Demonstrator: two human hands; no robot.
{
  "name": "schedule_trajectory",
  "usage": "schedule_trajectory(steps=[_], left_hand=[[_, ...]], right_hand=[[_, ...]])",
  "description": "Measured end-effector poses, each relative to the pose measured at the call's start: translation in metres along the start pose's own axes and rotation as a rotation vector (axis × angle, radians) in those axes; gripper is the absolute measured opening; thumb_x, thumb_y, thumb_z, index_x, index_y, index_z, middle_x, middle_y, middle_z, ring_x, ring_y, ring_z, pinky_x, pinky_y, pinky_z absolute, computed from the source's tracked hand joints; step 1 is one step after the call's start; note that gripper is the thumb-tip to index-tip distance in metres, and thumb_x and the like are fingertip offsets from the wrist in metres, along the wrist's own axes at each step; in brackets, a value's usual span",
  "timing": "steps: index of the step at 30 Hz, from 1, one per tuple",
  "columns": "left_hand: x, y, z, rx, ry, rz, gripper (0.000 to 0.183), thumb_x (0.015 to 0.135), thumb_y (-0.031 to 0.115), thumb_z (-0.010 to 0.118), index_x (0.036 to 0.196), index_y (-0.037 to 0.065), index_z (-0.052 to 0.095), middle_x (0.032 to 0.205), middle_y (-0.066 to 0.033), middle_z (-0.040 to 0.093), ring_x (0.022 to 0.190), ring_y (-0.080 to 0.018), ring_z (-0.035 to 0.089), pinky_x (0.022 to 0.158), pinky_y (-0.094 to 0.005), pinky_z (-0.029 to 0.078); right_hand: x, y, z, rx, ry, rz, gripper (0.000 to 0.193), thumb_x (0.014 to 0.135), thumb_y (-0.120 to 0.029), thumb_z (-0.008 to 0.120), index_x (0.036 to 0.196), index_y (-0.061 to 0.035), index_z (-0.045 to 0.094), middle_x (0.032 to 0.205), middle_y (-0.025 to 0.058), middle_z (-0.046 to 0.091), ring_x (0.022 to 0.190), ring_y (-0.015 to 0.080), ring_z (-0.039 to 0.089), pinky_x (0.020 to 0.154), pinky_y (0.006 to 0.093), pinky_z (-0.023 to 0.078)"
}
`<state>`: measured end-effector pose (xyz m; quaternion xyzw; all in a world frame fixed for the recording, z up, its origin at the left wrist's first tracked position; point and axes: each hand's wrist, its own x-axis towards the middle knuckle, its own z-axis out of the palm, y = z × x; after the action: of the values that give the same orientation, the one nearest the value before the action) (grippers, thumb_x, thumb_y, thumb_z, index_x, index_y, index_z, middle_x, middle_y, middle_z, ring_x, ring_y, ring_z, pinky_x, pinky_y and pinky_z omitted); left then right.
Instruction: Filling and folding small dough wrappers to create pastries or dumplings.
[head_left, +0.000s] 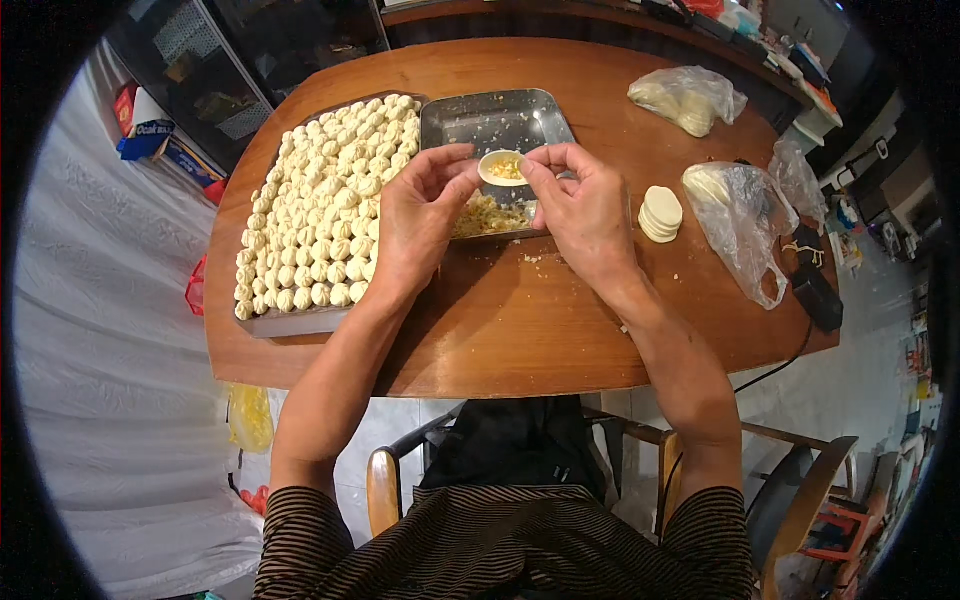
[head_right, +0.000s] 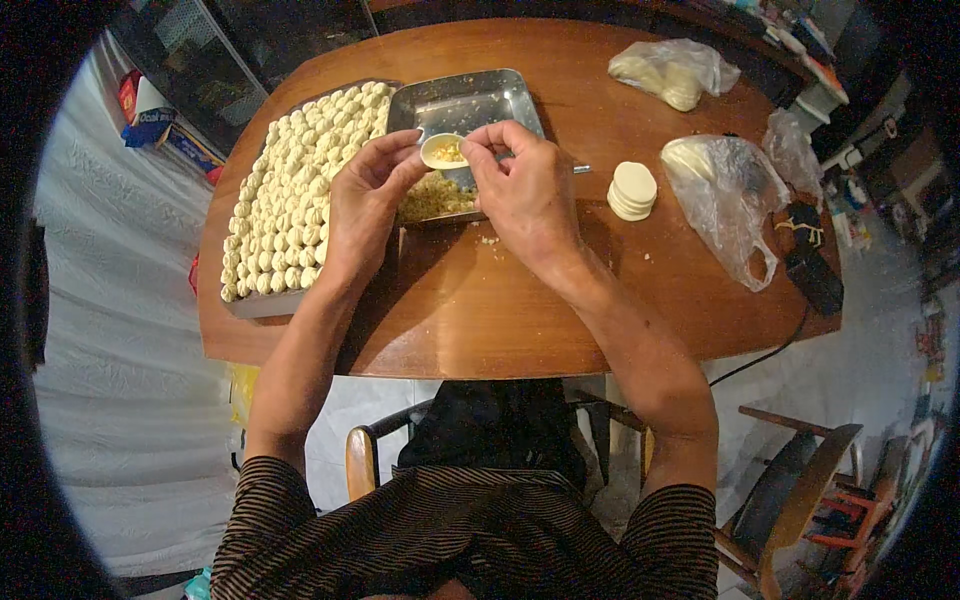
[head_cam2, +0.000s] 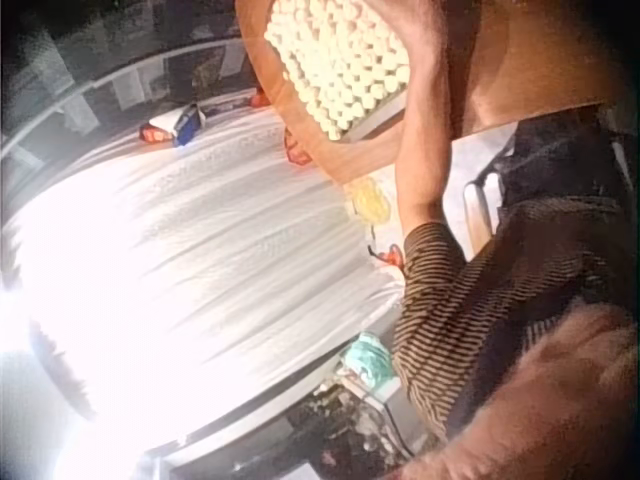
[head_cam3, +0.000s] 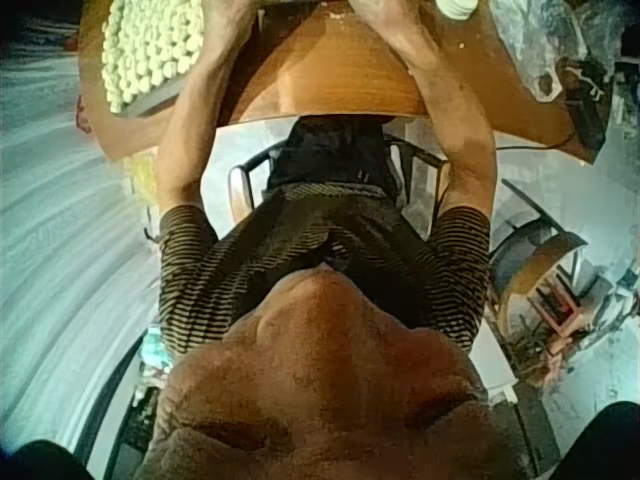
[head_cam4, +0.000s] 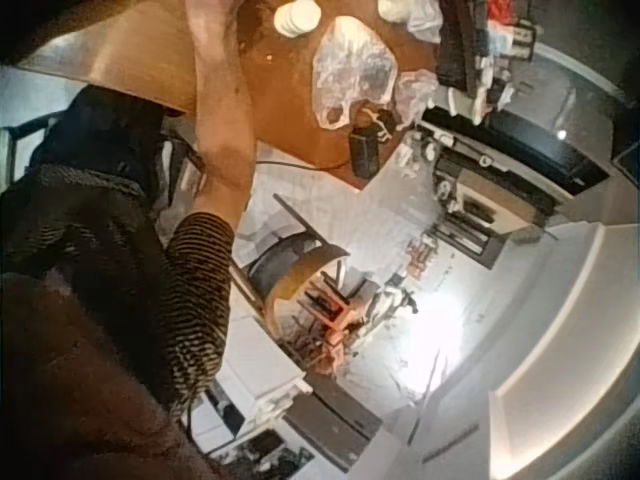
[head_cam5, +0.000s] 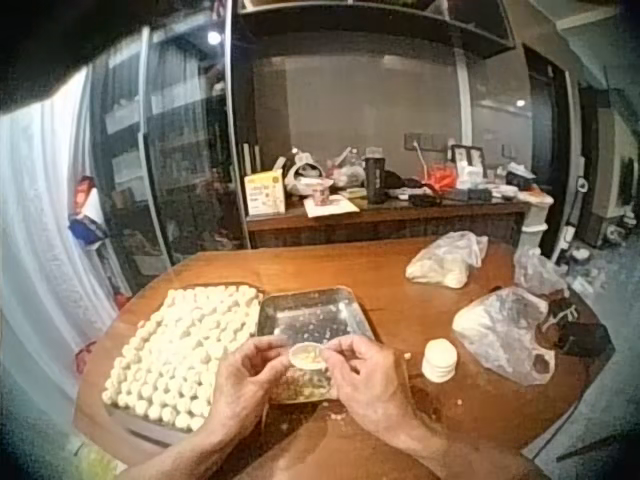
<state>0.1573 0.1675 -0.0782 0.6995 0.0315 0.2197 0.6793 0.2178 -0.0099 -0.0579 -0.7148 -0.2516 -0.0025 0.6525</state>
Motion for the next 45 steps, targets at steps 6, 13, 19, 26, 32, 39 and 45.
schedule_trajectory(steps=[6, 13, 19, 26, 32, 39, 45], left_hand=[[-0.002, 0.001, 0.001, 0.050, -0.026, 0.058, 0.041, 0.099, 0.002, 0.069, 0.139, -0.003, 0.061, 0.126, -0.0152, 0.073, 0.118, -0.0166, 0.068, 0.104, -0.0296, 0.054], [-0.004, 0.001, 0.008, 0.048, -0.082, 0.047, 0.050, 0.095, -0.003, 0.072, 0.143, -0.004, 0.058, 0.131, -0.0162, 0.071, 0.122, -0.0203, 0.067, 0.105, -0.0328, 0.055], [-0.008, 0.002, 0.010, -0.061, -0.074, -0.012, 0.045, 0.092, -0.002, 0.076, 0.136, -0.006, 0.064, 0.122, -0.0146, 0.075, 0.109, -0.0186, 0.072, 0.098, -0.0319, 0.059], [-0.011, 0.009, 0.013, -0.094, -0.051, -0.025, 0.039, 0.094, 0.000, 0.075, 0.132, -0.006, 0.066, 0.117, -0.0133, 0.076, 0.103, -0.0166, 0.073, 0.095, -0.0313, 0.059], [-0.008, 0.002, 0.011, -0.149, -0.030, 0.019, 0.036, 0.098, 0.001, 0.071, 0.132, -0.006, 0.063, 0.116, -0.0137, 0.074, 0.102, -0.0184, 0.072, 0.093, -0.0318, 0.061], [-0.001, 0.005, 0.006, -0.484, -0.033, -0.116, 0.042, 0.109, 0.010, 0.051, 0.145, -0.012, 0.047, 0.138, -0.0249, 0.061, 0.122, -0.0289, 0.066, 0.112, -0.0398, 0.054], [0.001, 0.009, 0.000, -0.589, -0.055, -0.118, 0.053, 0.101, -0.003, 0.050, 0.150, -0.016, 0.035, 0.150, -0.0307, 0.049, 0.137, -0.0354, 0.056, 0.118, -0.0417, 0.049]], right_hand=[[0.002, 0.002, -0.001, 0.028, 0.017, -0.006, 0.018, 0.103, -0.012, 0.068, 0.102, 0.0063, 0.069, 0.084, 0.0055, 0.071, 0.064, 0.0076, 0.064, 0.053, 0.0258, 0.054], [0.001, 0.007, 0.000, 0.079, -0.009, 0.004, 0.019, 0.102, -0.013, 0.068, 0.102, 0.0059, 0.068, 0.084, 0.0059, 0.071, 0.062, 0.0092, 0.065, 0.052, 0.0259, 0.052], [0.000, 0.008, 0.003, 0.089, -0.038, 0.012, 0.020, 0.102, -0.014, 0.069, 0.102, 0.0055, 0.068, 0.084, 0.0064, 0.072, 0.062, 0.0092, 0.066, 0.052, 0.0267, 0.051], [0.001, 0.014, 0.004, -0.061, 0.013, -0.091, 0.019, 0.099, -0.016, 0.071, 0.099, 0.0037, 0.072, 0.082, 0.0116, 0.076, 0.065, 0.0156, 0.071, 0.057, 0.0328, 0.056], [-0.002, 0.010, 0.006, -0.128, 0.024, -0.087, 0.017, 0.097, -0.014, 0.072, 0.099, 0.0032, 0.073, 0.082, 0.0149, 0.076, 0.066, 0.0175, 0.072, 0.060, 0.0343, 0.056], [0.002, 0.008, 0.000, -0.049, 0.060, -0.066, 0.018, 0.099, -0.012, 0.070, 0.099, 0.0053, 0.070, 0.081, 0.0098, 0.074, 0.063, 0.0112, 0.067, 0.055, 0.0307, 0.053], [0.002, 0.006, 0.000, 0.049, 0.038, -0.024, 0.019, 0.101, -0.012, 0.069, 0.101, 0.0073, 0.069, 0.081, 0.0065, 0.072, 0.065, 0.0080, 0.065, 0.053, 0.0268, 0.052]])
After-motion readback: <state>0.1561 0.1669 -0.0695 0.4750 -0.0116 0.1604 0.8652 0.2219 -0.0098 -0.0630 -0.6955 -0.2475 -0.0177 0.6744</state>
